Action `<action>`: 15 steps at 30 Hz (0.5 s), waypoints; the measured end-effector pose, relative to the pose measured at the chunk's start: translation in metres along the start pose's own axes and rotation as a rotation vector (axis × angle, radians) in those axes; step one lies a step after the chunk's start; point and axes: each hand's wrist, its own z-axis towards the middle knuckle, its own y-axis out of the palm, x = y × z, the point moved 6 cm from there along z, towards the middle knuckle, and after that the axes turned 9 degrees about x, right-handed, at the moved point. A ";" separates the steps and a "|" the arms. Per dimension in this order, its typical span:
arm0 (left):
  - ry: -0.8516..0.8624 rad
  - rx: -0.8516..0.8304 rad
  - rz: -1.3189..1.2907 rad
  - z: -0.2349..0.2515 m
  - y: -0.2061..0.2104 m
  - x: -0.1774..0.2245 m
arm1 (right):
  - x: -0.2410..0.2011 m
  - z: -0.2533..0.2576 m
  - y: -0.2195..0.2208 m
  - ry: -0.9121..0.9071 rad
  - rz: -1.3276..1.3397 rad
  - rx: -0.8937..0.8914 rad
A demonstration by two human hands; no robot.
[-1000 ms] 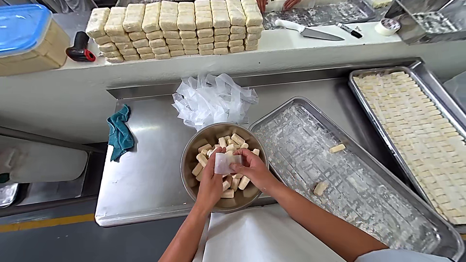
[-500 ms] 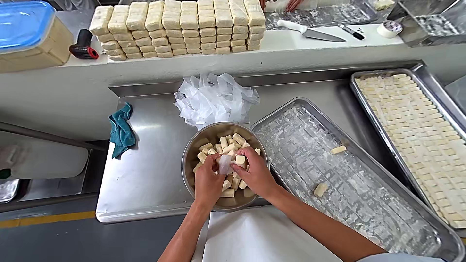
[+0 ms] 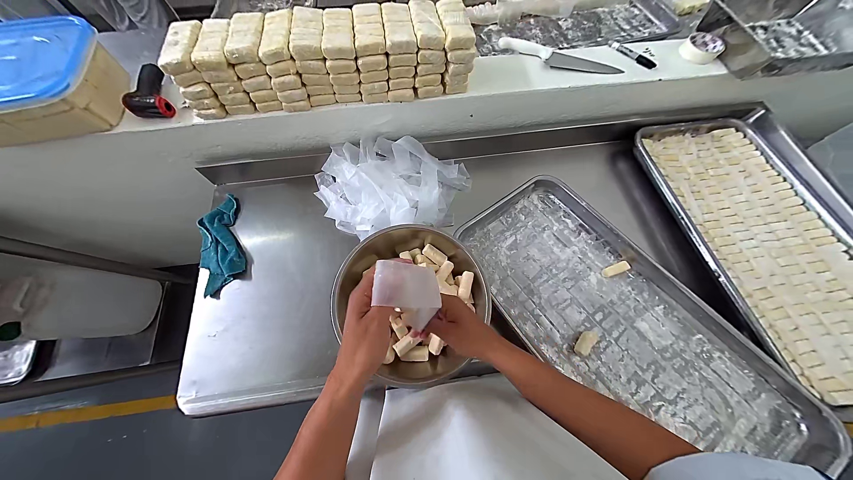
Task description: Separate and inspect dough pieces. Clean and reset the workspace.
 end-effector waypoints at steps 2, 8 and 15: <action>0.077 0.033 0.118 0.007 -0.014 -0.004 | -0.002 -0.007 -0.011 -0.038 0.062 0.068; -0.039 0.119 0.335 0.007 -0.057 -0.053 | -0.031 -0.016 -0.056 -0.290 0.074 0.307; 0.183 -0.010 -0.098 0.002 -0.041 0.029 | -0.019 -0.020 -0.086 -0.257 -0.428 0.349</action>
